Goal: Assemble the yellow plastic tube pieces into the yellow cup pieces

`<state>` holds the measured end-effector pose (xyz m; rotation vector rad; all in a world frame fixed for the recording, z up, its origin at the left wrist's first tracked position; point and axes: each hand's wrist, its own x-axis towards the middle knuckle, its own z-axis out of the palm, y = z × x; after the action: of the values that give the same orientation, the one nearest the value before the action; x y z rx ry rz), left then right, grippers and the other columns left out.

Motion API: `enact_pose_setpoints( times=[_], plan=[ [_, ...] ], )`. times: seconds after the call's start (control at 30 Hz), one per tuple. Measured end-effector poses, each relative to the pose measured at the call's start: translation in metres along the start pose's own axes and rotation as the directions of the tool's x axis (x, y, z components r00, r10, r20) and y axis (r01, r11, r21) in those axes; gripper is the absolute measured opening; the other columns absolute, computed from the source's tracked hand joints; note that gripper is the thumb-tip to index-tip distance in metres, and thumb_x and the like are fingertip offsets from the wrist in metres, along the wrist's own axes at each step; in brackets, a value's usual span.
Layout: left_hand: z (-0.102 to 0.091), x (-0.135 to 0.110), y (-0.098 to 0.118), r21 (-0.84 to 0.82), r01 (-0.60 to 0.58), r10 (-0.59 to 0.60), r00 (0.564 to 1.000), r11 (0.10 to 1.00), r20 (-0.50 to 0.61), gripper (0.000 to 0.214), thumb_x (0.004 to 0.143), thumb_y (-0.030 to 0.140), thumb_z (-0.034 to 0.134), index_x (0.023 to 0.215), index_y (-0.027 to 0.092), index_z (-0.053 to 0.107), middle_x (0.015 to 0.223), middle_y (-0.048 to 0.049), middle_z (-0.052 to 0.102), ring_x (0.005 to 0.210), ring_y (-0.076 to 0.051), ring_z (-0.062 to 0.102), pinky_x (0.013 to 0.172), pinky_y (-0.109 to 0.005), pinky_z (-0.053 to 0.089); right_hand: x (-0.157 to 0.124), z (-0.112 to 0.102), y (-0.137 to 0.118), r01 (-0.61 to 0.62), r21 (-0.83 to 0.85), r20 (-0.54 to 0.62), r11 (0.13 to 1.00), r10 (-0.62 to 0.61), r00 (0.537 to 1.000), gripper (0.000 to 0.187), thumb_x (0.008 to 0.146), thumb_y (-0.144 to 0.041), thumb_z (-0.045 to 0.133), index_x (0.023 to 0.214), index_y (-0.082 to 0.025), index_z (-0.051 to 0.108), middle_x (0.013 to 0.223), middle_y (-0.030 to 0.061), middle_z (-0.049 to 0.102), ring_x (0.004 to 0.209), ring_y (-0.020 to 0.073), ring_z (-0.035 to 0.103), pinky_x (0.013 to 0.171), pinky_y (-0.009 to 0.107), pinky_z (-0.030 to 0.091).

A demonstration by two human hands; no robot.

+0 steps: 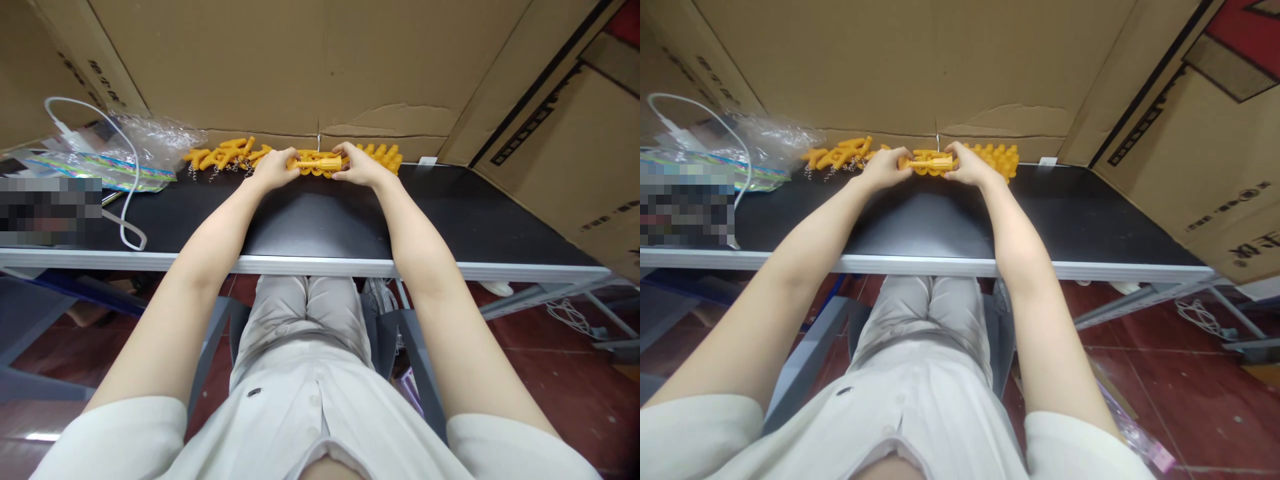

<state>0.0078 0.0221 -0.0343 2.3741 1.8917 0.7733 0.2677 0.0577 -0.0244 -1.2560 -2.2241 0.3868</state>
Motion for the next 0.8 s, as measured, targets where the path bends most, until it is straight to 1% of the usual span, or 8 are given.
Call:
enact_pose_setpoints(
  times=[0.13,0.23,0.3,0.37,0.47,0.57,0.67,0.8],
  plan=[
    [0.001,0.001,-0.004,0.003,-0.008,0.008,1.000,1.000,-0.014,0.048,0.099,0.029,0.066,0.145,0.020,0.075,0.122,-0.0127,0.079,0.124,-0.037,0.070,0.112,-0.044,0.052,0.011,0.000,0.019,0.013,0.297,-0.021,0.955,-0.007,1.000,0.055,0.083,-0.029,0.101,0.127,-0.021,0.068,0.126,0.0083,0.075,0.115,0.0248,0.079,0.107,0.042,0.069],
    [0.000,0.000,-0.004,0.007,-0.018,0.018,0.999,1.000,-0.027,0.047,0.099,0.028,0.066,0.144,0.020,0.076,0.120,-0.0128,0.079,0.121,-0.036,0.071,0.109,-0.044,0.052,0.005,-0.003,0.014,-0.082,0.442,0.012,0.893,0.085,0.996,0.040,0.089,-0.032,0.099,0.114,-0.020,0.071,0.107,0.0060,0.079,0.097,0.0217,0.083,0.098,0.039,0.072],
    [0.000,-0.001,-0.003,0.004,-0.032,0.032,0.999,0.999,-0.035,0.046,0.097,0.027,0.067,0.141,0.020,0.077,0.116,-0.0117,0.079,0.118,-0.036,0.071,0.107,-0.042,0.053,-0.003,-0.006,0.005,-0.163,0.491,0.058,0.856,0.154,0.986,0.035,0.097,-0.043,0.093,0.109,-0.019,0.072,0.095,0.0057,0.080,0.083,0.0200,0.083,0.086,0.035,0.073],
    [0.000,-0.001,-0.002,-0.006,-0.047,0.047,0.998,0.999,-0.044,0.045,0.096,0.026,0.068,0.139,0.021,0.078,0.113,-0.0106,0.079,0.115,-0.035,0.071,0.105,-0.041,0.053,-0.009,-0.006,-0.004,-0.238,0.515,0.107,0.823,0.213,0.971,0.044,0.103,-0.060,0.082,0.106,-0.018,0.073,0.081,0.0061,0.078,0.071,0.0192,0.080,0.072,0.030,0.071],
    [0.002,0.001,-0.003,-0.030,-0.067,0.065,0.996,0.997,-0.063,0.044,0.093,0.024,0.070,0.136,0.020,0.078,0.108,-0.0094,0.078,0.111,-0.033,0.071,0.103,-0.041,0.053,-0.012,-0.004,-0.011,-0.334,0.518,0.161,0.787,0.294,0.942,0.068,0.106,-0.083,0.059,0.104,-0.016,0.073,0.064,0.0061,0.072,0.054,0.0173,0.071,0.053,0.025,0.060],
    [0.004,0.004,-0.005,-0.058,-0.079,0.075,0.994,0.995,-0.079,0.041,0.093,0.024,0.069,0.133,0.021,0.079,0.106,-0.0086,0.077,0.108,-0.032,0.070,0.102,-0.040,0.053,-0.011,-0.003,-0.015,-0.387,0.511,0.171,0.768,0.350,0.921,0.080,0.106,-0.090,0.045,0.105,-0.015,0.074,0.059,0.0056,0.068,0.043,0.0145,0.061,0.044,0.023,0.051],
    [0.006,0.007,-0.007,-0.077,-0.083,0.077,0.994,0.994,-0.084,0.041,0.091,0.024,0.069,0.130,0.021,0.079,0.106,-0.0081,0.077,0.108,-0.031,0.069,0.101,-0.039,0.052,-0.015,-0.008,-0.022,-0.429,0.539,0.224,0.725,0.367,0.903,0.074,0.110,-0.085,0.044,0.107,-0.016,0.072,0.063,0.0060,0.071,0.044,0.0135,0.061,0.043,0.022,0.048],
    [0.006,0.008,-0.007,-0.078,-0.058,0.052,0.996,0.995,-0.077,0.040,0.090,0.024,0.069,0.129,0.021,0.079,0.110,-0.0089,0.078,0.111,-0.032,0.069,0.102,-0.039,0.052,-0.025,-0.016,-0.029,-0.384,0.643,0.242,0.662,0.300,0.923,0.031,0.115,-0.048,0.069,0.107,-0.018,0.066,0.075,0.0035,0.077,0.055,0.0107,0.067,0.054,0.018,0.053]
  ],
)
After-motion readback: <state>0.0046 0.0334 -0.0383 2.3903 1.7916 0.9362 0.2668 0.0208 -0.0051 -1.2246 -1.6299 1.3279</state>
